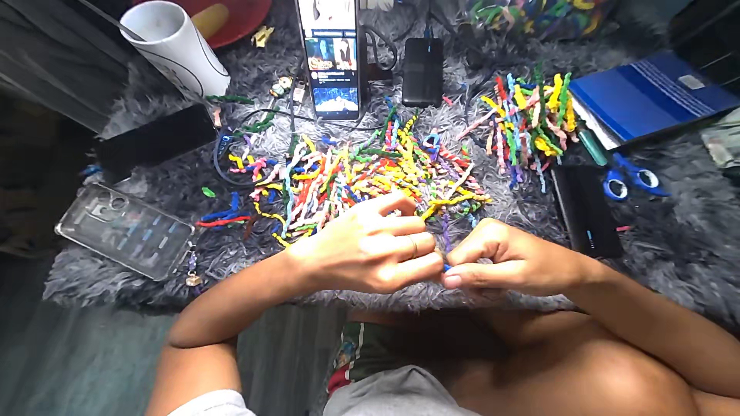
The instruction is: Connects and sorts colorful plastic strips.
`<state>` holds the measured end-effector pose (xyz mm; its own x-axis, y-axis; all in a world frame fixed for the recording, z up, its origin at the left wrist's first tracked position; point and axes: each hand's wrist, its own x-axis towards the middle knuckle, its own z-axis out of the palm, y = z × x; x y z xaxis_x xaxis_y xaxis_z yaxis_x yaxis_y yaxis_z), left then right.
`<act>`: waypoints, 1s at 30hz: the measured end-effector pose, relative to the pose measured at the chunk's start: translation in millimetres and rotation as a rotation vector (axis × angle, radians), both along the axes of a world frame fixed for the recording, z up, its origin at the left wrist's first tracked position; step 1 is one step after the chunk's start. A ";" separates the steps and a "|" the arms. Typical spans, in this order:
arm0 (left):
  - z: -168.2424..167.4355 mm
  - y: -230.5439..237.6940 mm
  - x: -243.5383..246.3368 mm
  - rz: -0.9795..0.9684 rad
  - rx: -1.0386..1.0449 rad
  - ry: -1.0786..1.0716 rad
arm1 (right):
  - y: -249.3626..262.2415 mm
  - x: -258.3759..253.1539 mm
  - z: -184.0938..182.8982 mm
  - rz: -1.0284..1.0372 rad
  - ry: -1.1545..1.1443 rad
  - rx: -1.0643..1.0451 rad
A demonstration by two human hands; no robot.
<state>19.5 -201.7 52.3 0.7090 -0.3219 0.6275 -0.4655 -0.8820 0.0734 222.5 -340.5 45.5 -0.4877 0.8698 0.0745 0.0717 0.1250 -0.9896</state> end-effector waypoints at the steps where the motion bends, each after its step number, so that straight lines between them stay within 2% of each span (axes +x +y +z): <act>1: 0.1 -0.4 -0.1 -0.010 -0.018 0.010 | -0.1 -1.0 1.0 -0.025 -0.008 0.064; 4: 1.3 -3.2 1.1 -0.074 -0.140 0.090 | -1.1 -4.6 6.6 -0.073 -0.046 0.273; 7: 2.1 -2.8 4.5 -0.260 -0.379 0.283 | -3.6 -7.4 12.7 -0.061 -0.115 0.432; 11: -0.2 -0.8 8.4 -0.497 -0.654 0.589 | -8.4 -11.6 15.6 -0.036 -0.189 0.557; 15: -1.2 4.4 8.8 -0.601 -0.770 0.723 | -11.5 -13.3 16.8 -0.082 -0.306 0.680; 20: -3.1 10.5 10.4 -0.567 -0.798 0.715 | -12.4 -8.5 17.4 -0.198 -0.465 0.755; 30: 1.2 20.6 8.2 -0.550 -0.865 0.492 | -14.5 -2.2 24.4 -0.148 -0.399 0.648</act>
<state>27.7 -181.1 53.5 0.8363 -0.2598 0.4829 -0.5259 -0.1310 0.8404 220.3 -355.0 69.9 -0.4666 0.7707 0.4339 0.4689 0.6315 -0.6175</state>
